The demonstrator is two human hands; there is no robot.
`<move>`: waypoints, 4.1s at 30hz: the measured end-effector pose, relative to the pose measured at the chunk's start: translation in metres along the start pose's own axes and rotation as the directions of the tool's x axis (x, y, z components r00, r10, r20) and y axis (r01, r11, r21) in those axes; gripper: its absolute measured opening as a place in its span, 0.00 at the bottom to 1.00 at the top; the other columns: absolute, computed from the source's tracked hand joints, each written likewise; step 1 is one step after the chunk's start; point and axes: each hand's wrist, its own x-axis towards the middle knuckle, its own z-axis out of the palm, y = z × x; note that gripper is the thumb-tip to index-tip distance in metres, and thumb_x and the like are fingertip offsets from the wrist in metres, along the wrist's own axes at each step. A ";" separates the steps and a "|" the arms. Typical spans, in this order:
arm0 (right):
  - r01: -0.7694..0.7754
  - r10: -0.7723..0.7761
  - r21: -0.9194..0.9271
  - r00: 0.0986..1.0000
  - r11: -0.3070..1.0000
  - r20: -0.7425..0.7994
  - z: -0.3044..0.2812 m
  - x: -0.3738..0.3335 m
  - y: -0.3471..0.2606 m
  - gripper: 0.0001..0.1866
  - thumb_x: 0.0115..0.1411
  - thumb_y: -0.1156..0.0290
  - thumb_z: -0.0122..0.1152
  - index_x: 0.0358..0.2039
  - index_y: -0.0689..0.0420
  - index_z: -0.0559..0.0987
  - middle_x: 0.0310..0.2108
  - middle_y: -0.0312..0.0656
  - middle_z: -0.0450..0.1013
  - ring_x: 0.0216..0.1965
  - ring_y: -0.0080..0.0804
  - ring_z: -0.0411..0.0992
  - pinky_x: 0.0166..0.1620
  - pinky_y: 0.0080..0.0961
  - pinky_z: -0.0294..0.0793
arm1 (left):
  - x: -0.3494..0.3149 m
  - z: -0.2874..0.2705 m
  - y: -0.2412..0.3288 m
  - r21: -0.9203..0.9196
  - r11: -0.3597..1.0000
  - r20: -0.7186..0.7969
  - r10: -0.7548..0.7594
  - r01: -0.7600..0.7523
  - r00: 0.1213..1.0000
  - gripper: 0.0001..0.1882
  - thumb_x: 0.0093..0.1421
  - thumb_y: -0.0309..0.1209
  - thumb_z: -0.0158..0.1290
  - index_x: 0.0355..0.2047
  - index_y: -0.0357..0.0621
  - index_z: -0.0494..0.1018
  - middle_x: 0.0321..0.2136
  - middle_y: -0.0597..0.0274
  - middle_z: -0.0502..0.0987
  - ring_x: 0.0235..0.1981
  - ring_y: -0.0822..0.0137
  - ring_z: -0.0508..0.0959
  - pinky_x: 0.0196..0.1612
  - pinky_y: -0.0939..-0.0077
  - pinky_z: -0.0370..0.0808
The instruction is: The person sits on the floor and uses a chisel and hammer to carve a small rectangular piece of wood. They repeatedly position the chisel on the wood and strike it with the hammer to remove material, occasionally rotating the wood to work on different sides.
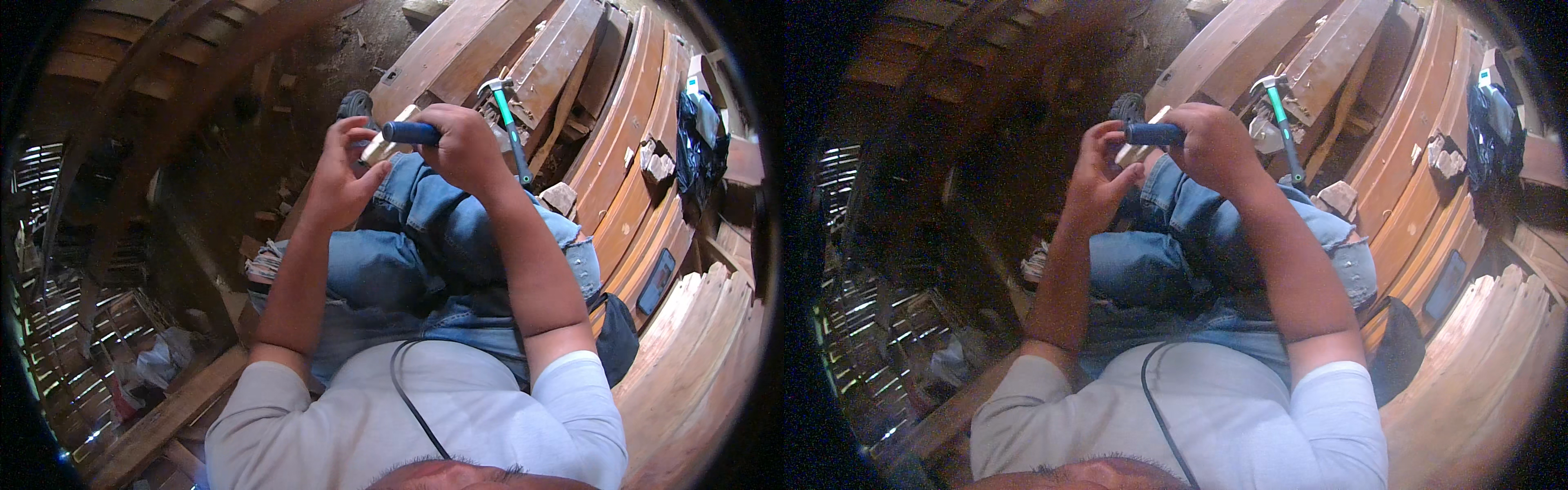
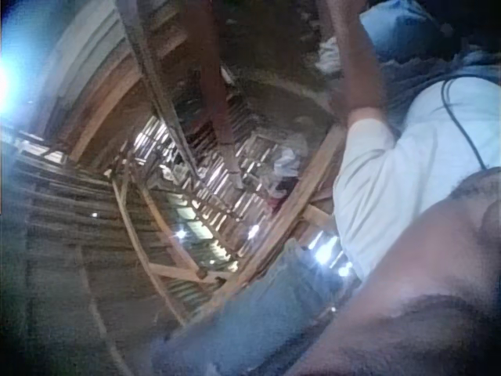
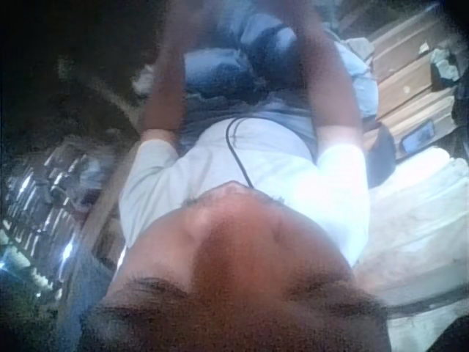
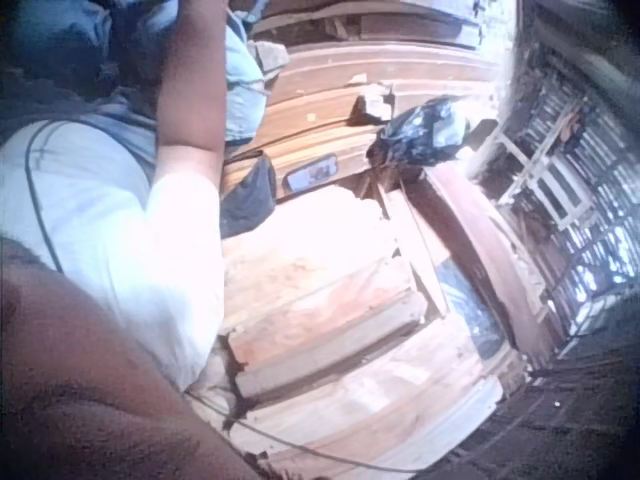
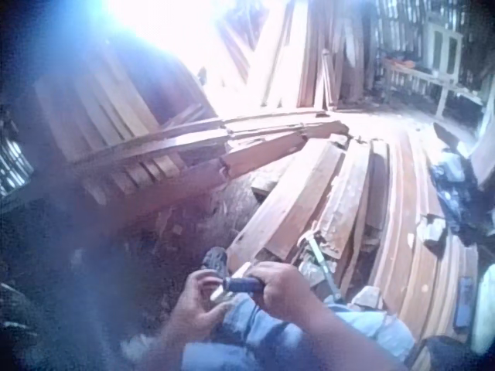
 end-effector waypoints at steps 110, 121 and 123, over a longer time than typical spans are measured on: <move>-0.366 0.322 0.656 0.927 0.660 0.193 -0.070 0.003 0.026 0.30 0.67 0.61 0.66 0.66 0.57 0.72 0.51 0.47 0.80 0.47 0.33 0.80 0.50 0.32 0.81 | 0.010 -0.023 -0.040 -0.808 0.227 0.475 -0.297 0.544 0.829 0.23 0.75 0.43 0.45 0.62 0.40 0.64 0.44 0.47 0.76 0.41 0.59 0.79 0.39 0.68 0.83; -0.486 0.459 0.671 0.856 0.560 0.237 -0.027 0.005 -0.003 0.29 0.69 0.70 0.55 0.69 0.56 0.63 0.38 0.40 0.76 0.27 0.19 0.69 0.29 0.16 0.69 | 0.031 -0.028 -0.057 -0.883 0.317 0.254 -0.295 0.345 0.921 0.26 0.77 0.52 0.32 0.50 0.42 0.67 0.32 0.59 0.72 0.30 0.65 0.71 0.35 0.67 0.72; -0.555 0.450 0.600 0.828 0.576 0.335 -0.021 0.003 -0.011 0.25 0.68 0.67 0.61 0.64 0.55 0.69 0.32 0.37 0.76 0.25 0.19 0.70 0.25 0.18 0.68 | 0.034 -0.028 -0.051 -0.882 0.338 0.193 -0.375 0.328 0.907 0.26 0.77 0.53 0.33 0.50 0.42 0.67 0.32 0.59 0.72 0.30 0.65 0.71 0.35 0.67 0.71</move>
